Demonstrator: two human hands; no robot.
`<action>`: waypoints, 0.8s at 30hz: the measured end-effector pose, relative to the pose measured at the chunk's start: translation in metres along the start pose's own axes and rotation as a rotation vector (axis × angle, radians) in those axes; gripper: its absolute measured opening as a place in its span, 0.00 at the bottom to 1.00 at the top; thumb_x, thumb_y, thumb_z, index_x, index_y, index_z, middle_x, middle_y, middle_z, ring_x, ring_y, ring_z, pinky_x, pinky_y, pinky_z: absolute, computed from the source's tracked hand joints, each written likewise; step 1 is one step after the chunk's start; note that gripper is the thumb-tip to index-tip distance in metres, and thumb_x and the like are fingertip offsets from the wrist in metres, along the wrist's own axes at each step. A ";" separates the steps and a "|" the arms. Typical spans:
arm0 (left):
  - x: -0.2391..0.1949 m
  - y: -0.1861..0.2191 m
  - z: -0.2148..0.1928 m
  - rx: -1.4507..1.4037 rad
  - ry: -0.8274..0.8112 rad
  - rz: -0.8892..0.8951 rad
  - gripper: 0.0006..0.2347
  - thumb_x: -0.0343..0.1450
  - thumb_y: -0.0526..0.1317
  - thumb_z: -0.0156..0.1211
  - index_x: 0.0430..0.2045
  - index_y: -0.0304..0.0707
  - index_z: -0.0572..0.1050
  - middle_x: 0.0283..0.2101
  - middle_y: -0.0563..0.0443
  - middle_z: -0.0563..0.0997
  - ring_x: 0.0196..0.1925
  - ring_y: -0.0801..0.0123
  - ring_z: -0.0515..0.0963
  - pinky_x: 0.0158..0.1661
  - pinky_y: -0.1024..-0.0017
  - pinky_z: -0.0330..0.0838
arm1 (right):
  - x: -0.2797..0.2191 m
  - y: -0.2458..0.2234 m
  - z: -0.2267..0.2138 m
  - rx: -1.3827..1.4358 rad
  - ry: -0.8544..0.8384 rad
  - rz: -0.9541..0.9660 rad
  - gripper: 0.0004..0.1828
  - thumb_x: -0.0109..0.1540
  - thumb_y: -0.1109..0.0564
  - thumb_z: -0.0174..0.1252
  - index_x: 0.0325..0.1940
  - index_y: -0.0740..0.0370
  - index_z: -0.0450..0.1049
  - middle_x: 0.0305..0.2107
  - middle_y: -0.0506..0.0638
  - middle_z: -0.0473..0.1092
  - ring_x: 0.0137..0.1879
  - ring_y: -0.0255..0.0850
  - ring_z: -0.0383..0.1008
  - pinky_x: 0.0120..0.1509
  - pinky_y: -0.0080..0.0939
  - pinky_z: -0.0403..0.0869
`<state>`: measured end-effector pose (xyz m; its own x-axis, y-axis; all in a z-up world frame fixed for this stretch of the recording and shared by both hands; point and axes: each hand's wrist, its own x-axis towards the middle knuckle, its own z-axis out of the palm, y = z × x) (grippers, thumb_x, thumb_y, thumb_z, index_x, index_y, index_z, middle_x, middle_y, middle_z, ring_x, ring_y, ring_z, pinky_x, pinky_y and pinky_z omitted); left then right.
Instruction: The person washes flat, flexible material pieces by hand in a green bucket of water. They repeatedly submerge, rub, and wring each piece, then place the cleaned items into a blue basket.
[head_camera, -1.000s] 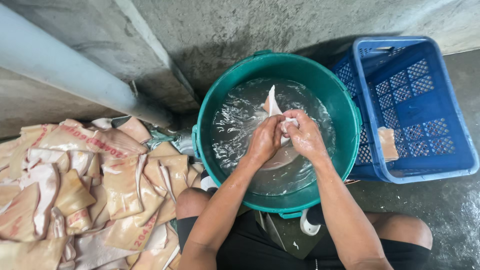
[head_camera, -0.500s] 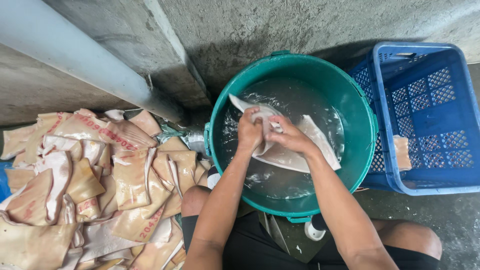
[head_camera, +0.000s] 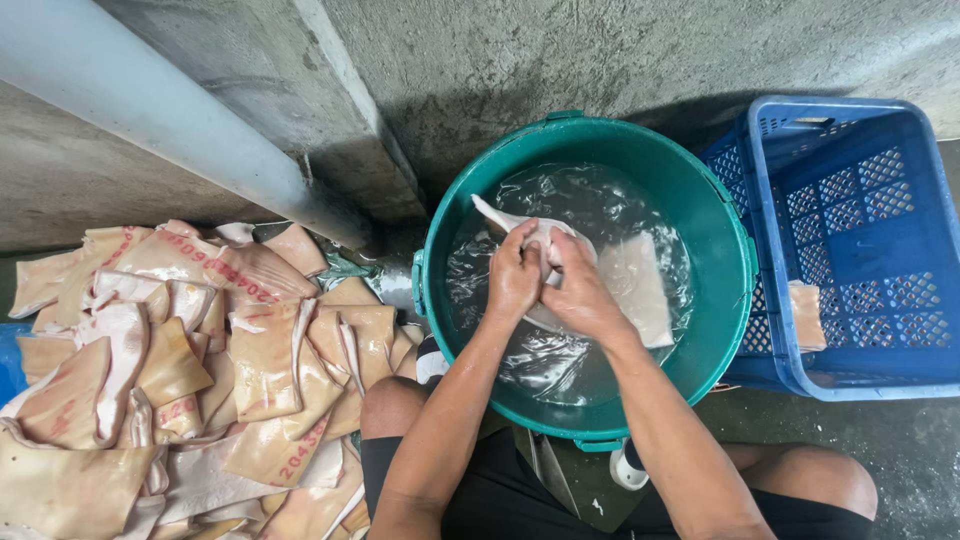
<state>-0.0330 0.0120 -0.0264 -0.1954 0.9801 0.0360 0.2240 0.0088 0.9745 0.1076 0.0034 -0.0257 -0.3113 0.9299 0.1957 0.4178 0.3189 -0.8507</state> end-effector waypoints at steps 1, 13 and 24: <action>-0.001 0.001 -0.003 -0.013 0.007 -0.014 0.15 0.72 0.31 0.53 0.53 0.30 0.75 0.50 0.30 0.82 0.52 0.46 0.84 0.53 0.60 0.75 | 0.000 -0.005 0.005 -0.170 0.015 -0.083 0.40 0.53 0.65 0.62 0.68 0.75 0.59 0.59 0.72 0.63 0.63 0.66 0.65 0.64 0.54 0.68; -0.024 0.077 0.032 0.491 -0.422 0.239 0.19 0.71 0.35 0.53 0.58 0.29 0.72 0.29 0.29 0.81 0.32 0.39 0.82 0.37 0.49 0.75 | -0.017 -0.030 -0.065 -0.092 0.213 0.412 0.17 0.61 0.63 0.54 0.54 0.63 0.74 0.46 0.63 0.76 0.56 0.58 0.76 0.59 0.50 0.73; -0.027 0.161 0.200 0.458 -0.649 0.547 0.12 0.73 0.40 0.55 0.49 0.40 0.78 0.40 0.38 0.84 0.35 0.43 0.83 0.37 0.52 0.77 | -0.088 -0.004 -0.213 -0.123 0.703 0.578 0.14 0.63 0.63 0.51 0.51 0.63 0.76 0.41 0.60 0.78 0.50 0.51 0.81 0.55 0.45 0.75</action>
<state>0.1989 0.0262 0.0851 0.5820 0.7891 0.1965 0.5050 -0.5400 0.6733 0.3153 -0.0407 0.0650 0.5483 0.8352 0.0425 0.4478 -0.2503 -0.8584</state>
